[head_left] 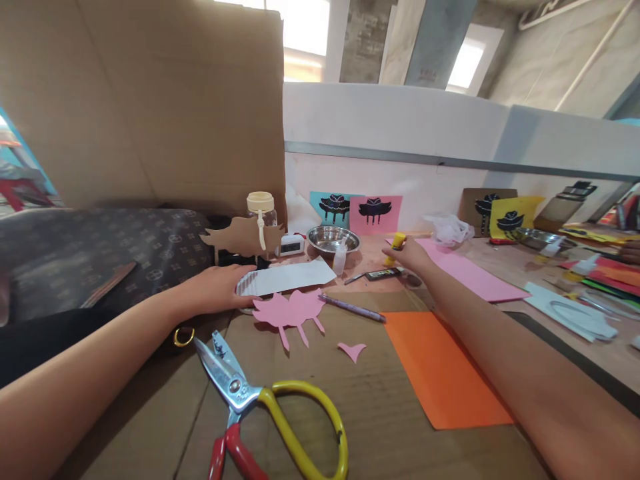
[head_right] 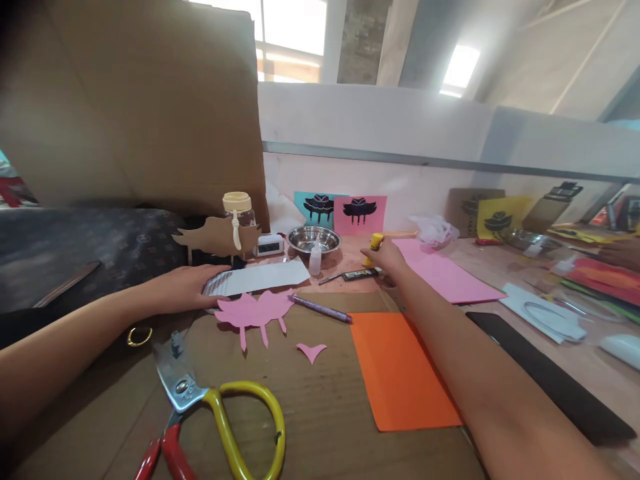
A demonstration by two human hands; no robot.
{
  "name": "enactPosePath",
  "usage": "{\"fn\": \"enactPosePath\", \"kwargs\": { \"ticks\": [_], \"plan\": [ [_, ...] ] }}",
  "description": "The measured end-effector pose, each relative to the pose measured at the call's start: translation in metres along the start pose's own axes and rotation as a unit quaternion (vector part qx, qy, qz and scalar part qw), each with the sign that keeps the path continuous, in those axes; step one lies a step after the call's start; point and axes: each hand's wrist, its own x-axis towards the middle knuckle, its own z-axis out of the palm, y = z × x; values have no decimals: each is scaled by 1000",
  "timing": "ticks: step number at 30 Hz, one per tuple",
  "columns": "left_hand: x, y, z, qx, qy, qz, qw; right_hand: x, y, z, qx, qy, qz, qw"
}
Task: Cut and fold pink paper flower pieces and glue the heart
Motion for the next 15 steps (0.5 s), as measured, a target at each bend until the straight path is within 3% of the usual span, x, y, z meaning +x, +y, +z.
{"fn": "enactPosePath", "kwargs": {
  "ticks": [4,7,11,15],
  "plan": [
    [-1,0,0,-3,-4,-2,1000,-1,-18,-41,39,89,3,995],
    [-1,1,-1,-7,-5,-2,1000,-11,-47,-57,80,45,-44,995],
    [-1,1,-2,-10,-7,5,1000,-36,-92,-38,114,-100,-118,981],
    [0,0,-2,-12,-7,5,1000,-55,-122,-8,101,-156,-165,969]
  ]
}}
